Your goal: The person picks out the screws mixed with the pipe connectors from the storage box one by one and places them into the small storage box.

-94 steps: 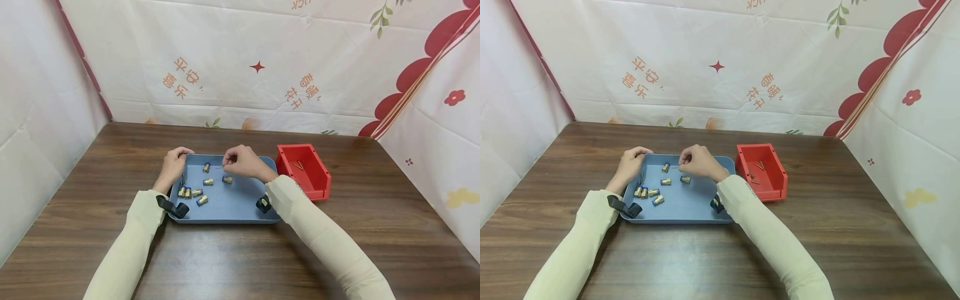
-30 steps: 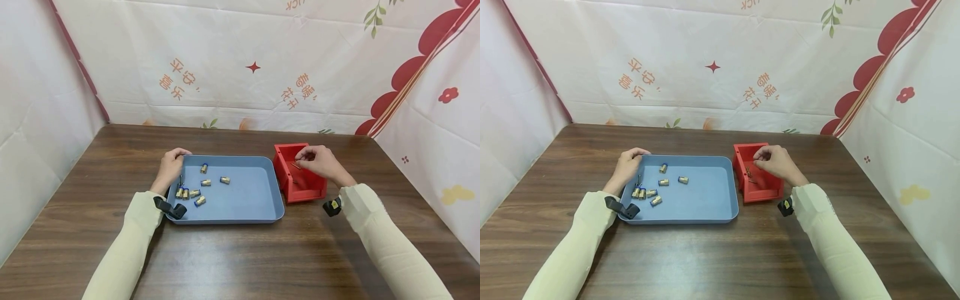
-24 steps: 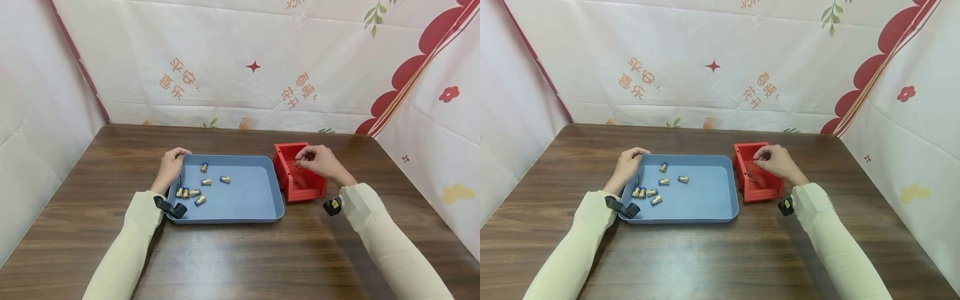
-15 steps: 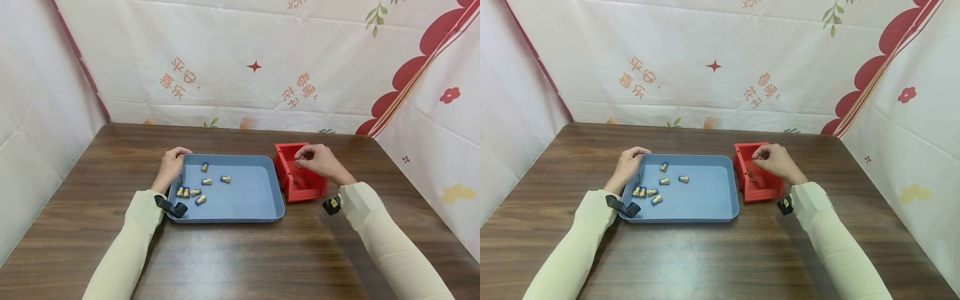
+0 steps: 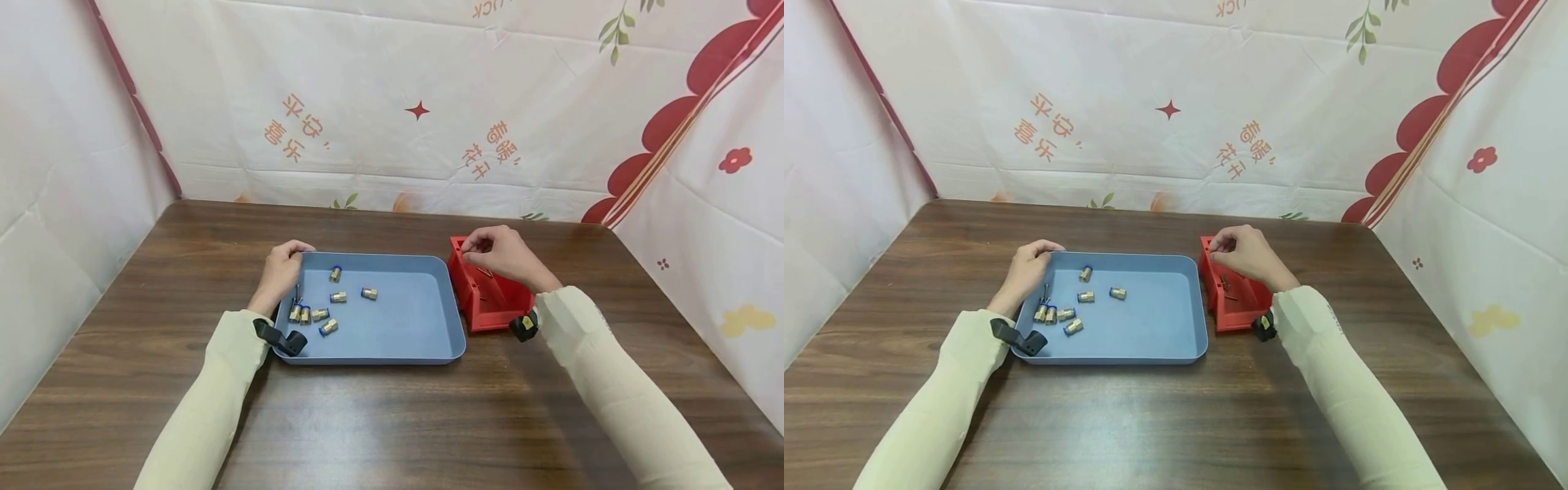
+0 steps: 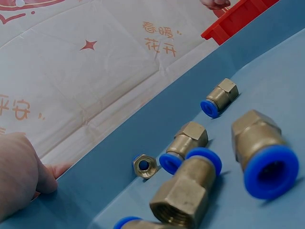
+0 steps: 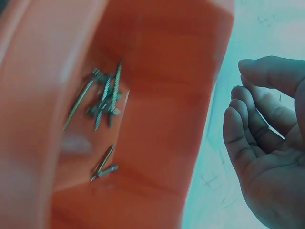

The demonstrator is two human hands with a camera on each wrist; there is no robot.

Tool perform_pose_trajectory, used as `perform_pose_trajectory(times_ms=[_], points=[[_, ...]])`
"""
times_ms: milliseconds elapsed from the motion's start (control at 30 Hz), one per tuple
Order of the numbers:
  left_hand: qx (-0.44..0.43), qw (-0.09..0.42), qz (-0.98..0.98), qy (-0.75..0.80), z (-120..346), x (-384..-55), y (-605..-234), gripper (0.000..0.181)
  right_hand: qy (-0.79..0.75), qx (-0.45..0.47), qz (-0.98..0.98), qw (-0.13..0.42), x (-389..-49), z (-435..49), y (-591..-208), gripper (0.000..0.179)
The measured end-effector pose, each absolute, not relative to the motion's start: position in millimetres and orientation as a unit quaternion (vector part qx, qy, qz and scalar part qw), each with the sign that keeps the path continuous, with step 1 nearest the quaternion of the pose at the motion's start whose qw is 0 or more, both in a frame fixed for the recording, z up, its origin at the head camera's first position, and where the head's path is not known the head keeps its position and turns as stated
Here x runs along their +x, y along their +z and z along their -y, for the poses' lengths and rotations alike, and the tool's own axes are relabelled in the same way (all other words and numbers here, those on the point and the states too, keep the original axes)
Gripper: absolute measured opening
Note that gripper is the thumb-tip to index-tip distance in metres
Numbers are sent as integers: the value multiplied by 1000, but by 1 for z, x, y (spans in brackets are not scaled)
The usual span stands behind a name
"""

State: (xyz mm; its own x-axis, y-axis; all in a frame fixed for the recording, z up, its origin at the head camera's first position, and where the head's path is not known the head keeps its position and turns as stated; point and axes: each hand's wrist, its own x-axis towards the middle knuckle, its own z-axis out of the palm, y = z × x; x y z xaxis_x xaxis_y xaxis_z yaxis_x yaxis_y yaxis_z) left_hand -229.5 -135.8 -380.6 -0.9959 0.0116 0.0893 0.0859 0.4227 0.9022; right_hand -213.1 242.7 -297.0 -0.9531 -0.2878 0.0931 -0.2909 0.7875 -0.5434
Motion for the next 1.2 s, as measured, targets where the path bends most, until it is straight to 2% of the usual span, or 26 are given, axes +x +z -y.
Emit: perform_pose_trajectory(times_ms=[267,1200], points=[[-26,32,843,-537,136,-229,-381,34,301,185,936,7,-220,-206,-296,12],[-27,40,842,-537,135,-230,-381,34,324,289,899,-64,-227,-77,-328,10]])
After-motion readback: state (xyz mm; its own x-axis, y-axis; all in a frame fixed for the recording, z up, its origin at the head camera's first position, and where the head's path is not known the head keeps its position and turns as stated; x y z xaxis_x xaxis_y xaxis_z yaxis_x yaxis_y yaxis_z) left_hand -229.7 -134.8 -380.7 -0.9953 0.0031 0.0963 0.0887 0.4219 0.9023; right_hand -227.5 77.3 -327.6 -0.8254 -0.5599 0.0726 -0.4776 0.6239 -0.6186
